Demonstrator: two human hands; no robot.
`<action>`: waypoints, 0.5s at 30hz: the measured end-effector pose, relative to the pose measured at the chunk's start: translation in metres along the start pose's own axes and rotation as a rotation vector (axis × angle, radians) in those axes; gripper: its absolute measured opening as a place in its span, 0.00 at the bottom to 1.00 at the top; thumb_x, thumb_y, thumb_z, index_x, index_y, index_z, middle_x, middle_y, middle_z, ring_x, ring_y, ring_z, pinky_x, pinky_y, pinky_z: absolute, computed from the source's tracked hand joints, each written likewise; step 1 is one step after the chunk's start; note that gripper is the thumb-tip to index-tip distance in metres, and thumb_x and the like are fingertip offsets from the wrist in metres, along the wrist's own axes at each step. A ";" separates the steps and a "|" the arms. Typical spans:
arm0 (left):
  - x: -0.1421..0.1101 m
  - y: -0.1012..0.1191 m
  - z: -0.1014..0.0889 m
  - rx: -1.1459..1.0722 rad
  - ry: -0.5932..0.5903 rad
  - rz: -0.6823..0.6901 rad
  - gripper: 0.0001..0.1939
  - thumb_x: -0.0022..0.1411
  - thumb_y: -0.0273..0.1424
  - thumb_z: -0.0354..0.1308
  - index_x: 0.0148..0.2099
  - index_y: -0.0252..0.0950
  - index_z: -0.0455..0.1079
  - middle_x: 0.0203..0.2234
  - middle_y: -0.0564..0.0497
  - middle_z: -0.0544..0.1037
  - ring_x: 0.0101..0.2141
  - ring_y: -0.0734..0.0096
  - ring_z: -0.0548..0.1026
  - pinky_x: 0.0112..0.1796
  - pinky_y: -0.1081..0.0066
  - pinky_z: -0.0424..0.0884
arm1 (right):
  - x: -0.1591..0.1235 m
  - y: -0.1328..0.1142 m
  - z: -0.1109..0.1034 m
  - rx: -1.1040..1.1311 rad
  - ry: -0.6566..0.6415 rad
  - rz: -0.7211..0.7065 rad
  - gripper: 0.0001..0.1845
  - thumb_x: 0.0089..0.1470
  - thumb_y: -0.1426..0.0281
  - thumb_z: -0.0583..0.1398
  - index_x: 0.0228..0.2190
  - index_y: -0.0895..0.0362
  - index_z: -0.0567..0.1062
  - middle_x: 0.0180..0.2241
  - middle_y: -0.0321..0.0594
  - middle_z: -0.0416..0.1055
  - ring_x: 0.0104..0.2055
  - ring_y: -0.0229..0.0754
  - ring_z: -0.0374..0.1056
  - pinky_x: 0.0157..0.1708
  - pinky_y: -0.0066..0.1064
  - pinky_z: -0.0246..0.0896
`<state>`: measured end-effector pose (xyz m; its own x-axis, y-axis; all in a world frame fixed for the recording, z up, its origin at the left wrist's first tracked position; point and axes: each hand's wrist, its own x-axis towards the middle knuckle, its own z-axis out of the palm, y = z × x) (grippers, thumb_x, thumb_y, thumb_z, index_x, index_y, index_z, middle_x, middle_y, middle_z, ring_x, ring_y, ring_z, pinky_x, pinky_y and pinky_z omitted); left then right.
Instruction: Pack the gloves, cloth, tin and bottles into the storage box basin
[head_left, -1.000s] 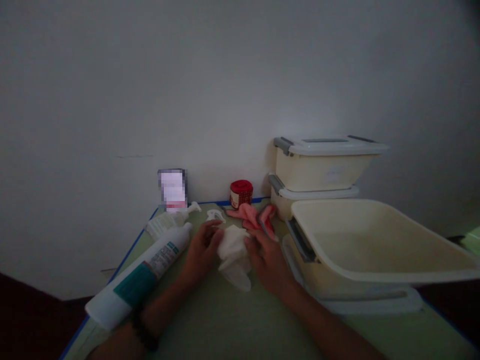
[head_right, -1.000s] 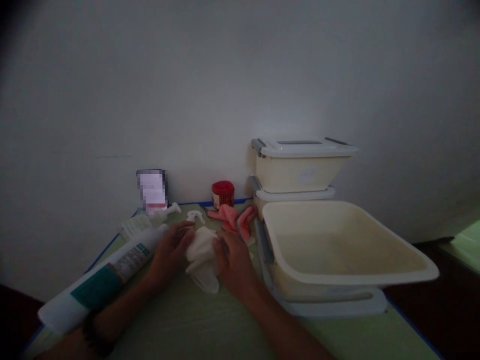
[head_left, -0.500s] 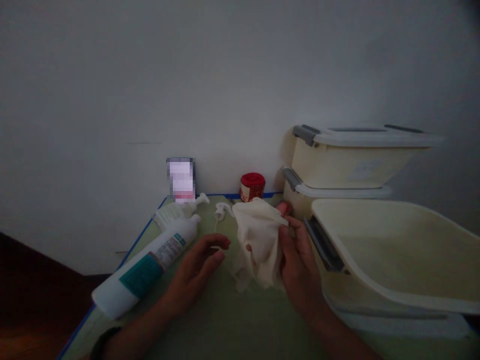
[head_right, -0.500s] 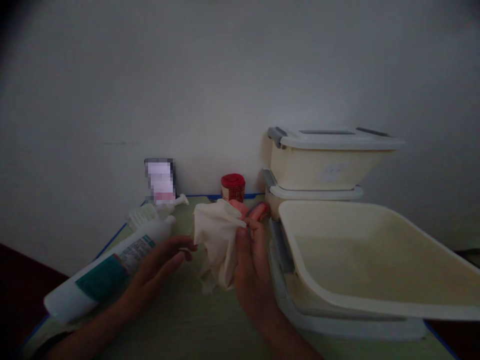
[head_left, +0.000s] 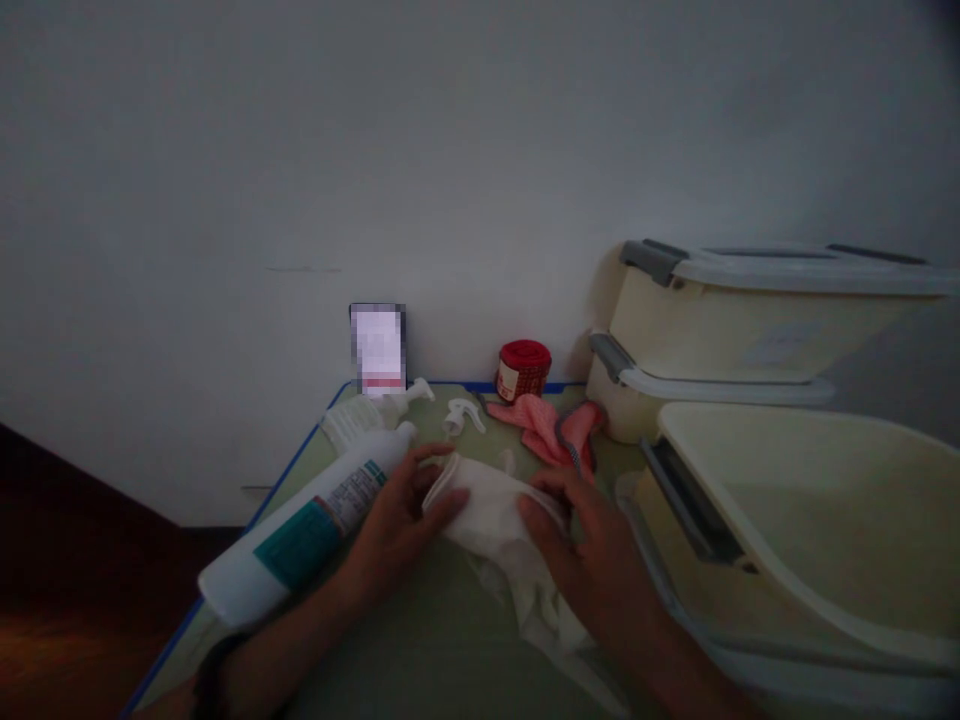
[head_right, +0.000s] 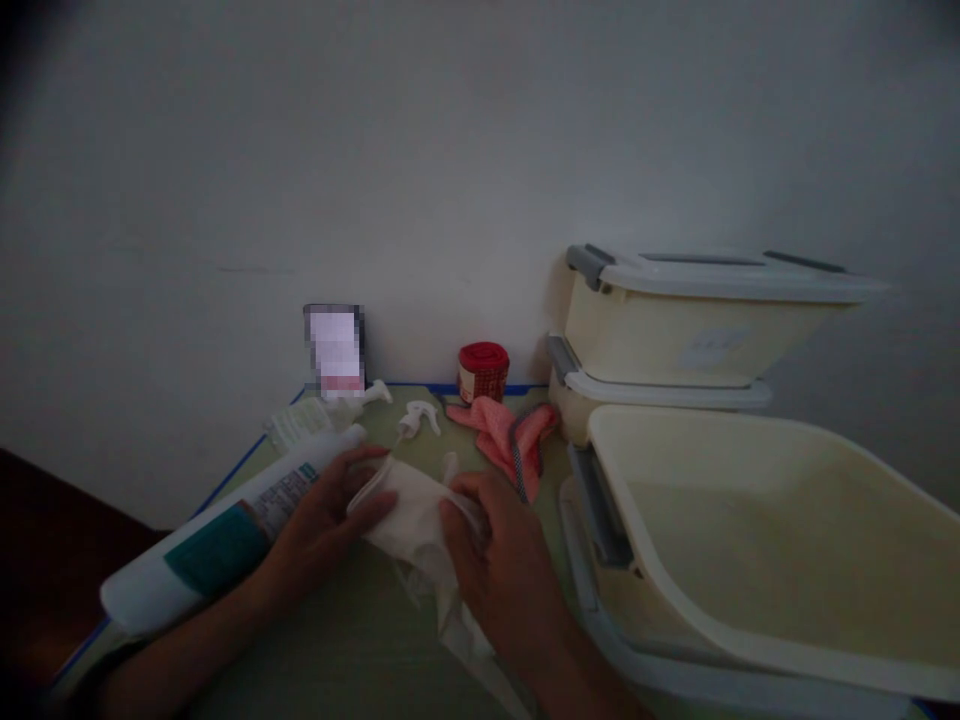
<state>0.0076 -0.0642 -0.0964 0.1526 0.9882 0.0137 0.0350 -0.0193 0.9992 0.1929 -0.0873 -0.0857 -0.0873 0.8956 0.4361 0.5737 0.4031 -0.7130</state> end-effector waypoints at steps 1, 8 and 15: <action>-0.001 0.001 0.000 -0.034 -0.016 0.001 0.22 0.54 0.33 0.58 0.49 0.38 0.56 0.33 0.51 0.75 0.32 0.68 0.75 0.29 0.72 0.72 | 0.001 0.000 -0.001 -0.014 0.031 -0.019 0.05 0.53 0.67 0.55 0.32 0.55 0.68 0.27 0.35 0.67 0.26 0.36 0.62 0.27 0.26 0.56; -0.004 0.002 -0.002 -0.133 -0.103 0.037 0.27 0.48 0.28 0.63 0.48 0.39 0.56 0.38 0.49 0.74 0.36 0.67 0.75 0.33 0.71 0.73 | 0.000 -0.001 -0.002 0.056 -0.077 0.046 0.09 0.56 0.65 0.52 0.33 0.56 0.69 0.20 0.31 0.64 0.19 0.33 0.59 0.18 0.24 0.50; 0.000 0.009 -0.002 -0.161 0.130 0.005 0.22 0.49 0.29 0.63 0.43 0.38 0.58 0.27 0.56 0.76 0.26 0.76 0.74 0.27 0.78 0.71 | 0.006 -0.003 -0.009 0.076 -0.295 0.108 0.11 0.48 0.64 0.60 0.34 0.56 0.71 0.28 0.36 0.71 0.26 0.36 0.66 0.23 0.24 0.58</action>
<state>0.0061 -0.0638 -0.0877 0.0234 0.9996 0.0133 -0.1250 -0.0103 0.9921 0.1978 -0.0847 -0.0756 -0.2674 0.9455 0.1857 0.5313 0.3054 -0.7902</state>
